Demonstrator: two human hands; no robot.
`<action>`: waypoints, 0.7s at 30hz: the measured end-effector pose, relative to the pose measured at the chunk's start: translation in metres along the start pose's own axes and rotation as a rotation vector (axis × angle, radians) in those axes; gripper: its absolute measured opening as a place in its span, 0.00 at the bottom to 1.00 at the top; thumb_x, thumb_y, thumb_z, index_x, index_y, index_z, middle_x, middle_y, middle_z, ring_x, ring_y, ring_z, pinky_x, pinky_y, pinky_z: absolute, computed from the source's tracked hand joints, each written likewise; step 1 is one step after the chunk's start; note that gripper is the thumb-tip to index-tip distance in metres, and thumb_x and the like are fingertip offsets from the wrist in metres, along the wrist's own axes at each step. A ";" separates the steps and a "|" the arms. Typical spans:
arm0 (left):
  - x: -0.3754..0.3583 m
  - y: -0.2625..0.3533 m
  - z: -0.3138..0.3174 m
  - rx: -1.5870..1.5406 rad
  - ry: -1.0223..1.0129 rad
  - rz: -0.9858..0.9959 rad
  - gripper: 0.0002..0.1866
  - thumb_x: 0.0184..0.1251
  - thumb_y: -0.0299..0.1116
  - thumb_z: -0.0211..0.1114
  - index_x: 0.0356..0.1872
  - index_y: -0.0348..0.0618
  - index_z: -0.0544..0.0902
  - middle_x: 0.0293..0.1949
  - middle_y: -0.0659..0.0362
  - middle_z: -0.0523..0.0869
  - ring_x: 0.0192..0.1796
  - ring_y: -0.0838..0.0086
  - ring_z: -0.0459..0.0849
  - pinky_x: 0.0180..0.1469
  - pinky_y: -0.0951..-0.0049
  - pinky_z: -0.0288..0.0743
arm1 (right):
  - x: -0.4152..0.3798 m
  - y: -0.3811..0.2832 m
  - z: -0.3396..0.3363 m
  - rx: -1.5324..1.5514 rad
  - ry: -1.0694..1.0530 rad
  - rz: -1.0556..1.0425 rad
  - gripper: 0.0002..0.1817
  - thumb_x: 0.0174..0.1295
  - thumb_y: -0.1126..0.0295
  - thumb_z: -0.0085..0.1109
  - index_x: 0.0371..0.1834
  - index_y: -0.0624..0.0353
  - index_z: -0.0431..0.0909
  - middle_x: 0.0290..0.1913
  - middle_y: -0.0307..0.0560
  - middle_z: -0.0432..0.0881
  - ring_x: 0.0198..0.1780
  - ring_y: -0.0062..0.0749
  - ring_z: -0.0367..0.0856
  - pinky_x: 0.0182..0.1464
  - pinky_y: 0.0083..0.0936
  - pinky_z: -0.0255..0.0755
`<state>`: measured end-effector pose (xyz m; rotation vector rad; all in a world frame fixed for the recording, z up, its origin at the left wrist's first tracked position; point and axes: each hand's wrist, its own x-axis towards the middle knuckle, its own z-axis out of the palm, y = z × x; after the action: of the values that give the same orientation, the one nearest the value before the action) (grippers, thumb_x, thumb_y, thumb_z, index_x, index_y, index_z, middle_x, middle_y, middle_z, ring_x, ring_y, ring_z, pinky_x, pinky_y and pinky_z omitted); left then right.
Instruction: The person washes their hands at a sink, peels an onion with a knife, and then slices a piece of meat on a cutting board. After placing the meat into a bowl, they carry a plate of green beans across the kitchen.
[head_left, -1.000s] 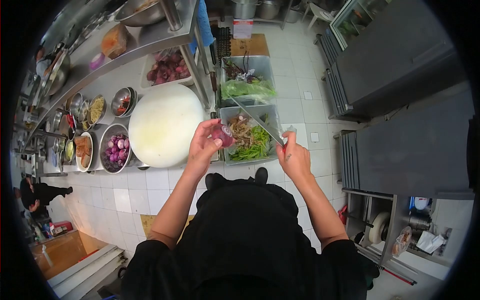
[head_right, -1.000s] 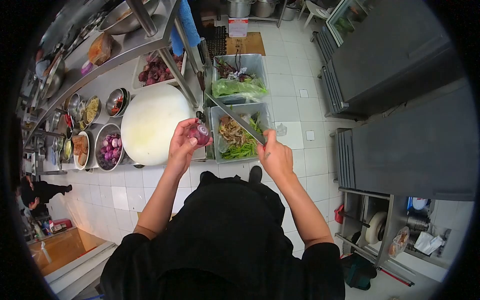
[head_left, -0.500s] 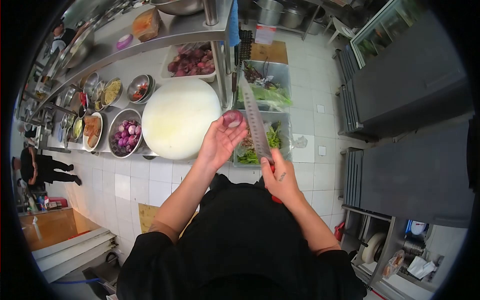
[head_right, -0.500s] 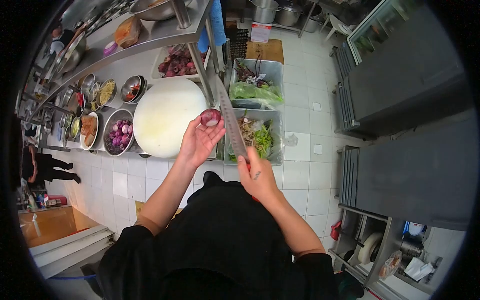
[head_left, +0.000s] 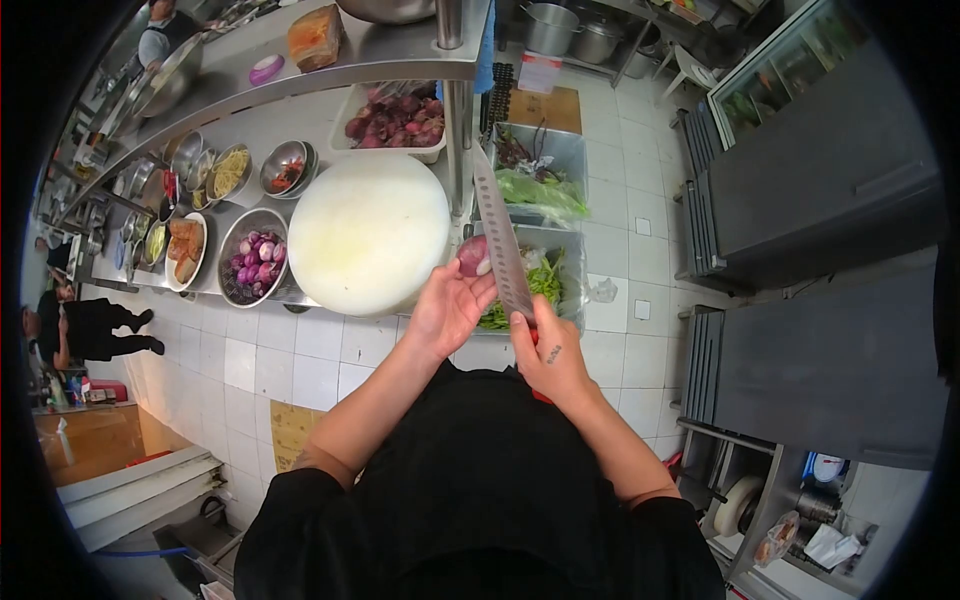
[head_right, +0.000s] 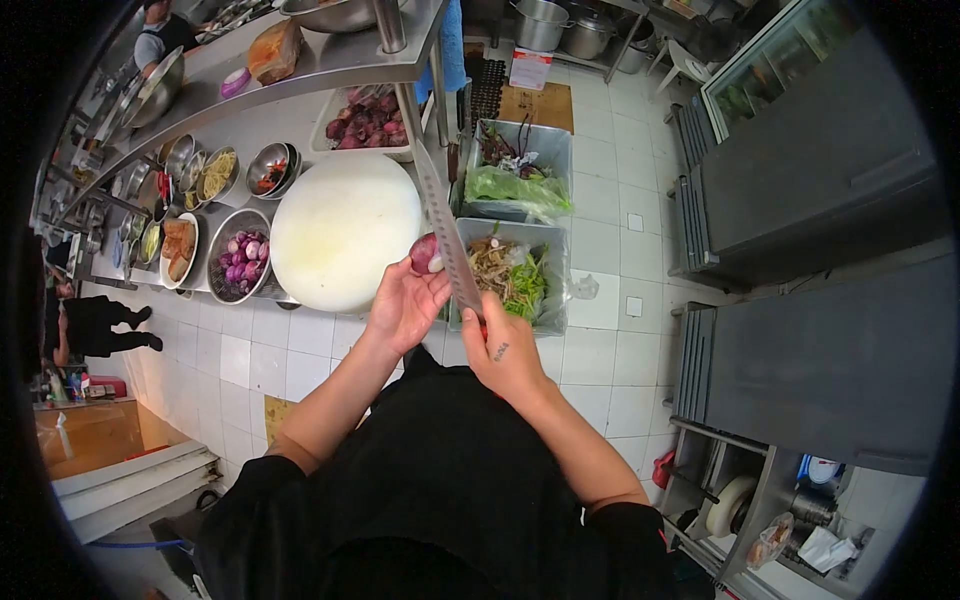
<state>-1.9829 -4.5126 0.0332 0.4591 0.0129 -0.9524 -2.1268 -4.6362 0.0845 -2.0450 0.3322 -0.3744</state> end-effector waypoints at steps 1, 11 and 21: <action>-0.001 -0.001 -0.002 0.006 -0.031 0.005 0.30 0.79 0.44 0.60 0.74 0.36 0.69 0.70 0.47 0.78 0.72 0.58 0.79 0.78 0.56 0.72 | 0.001 -0.001 0.000 0.002 0.000 -0.002 0.08 0.74 0.73 0.58 0.43 0.65 0.70 0.23 0.61 0.80 0.25 0.62 0.82 0.27 0.46 0.71; -0.013 0.060 -0.024 0.487 -0.285 0.097 0.32 0.65 0.28 0.73 0.70 0.35 0.74 0.65 0.50 0.82 0.70 0.64 0.80 0.77 0.58 0.71 | 0.001 -0.025 -0.025 -0.098 -0.169 -0.072 0.08 0.73 0.73 0.59 0.40 0.63 0.69 0.23 0.59 0.79 0.24 0.61 0.80 0.27 0.48 0.69; -0.025 0.087 -0.025 0.831 -0.284 -0.038 0.32 0.57 0.20 0.75 0.66 0.37 0.76 0.62 0.57 0.83 0.66 0.71 0.81 0.71 0.66 0.74 | 0.009 -0.042 -0.027 -0.190 -0.266 -0.092 0.08 0.73 0.72 0.58 0.40 0.62 0.70 0.22 0.59 0.78 0.26 0.63 0.81 0.30 0.53 0.71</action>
<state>-1.9237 -4.4408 0.0481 1.0814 -0.6536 -1.0297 -2.1260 -4.6410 0.1350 -2.2693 0.1142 -0.1263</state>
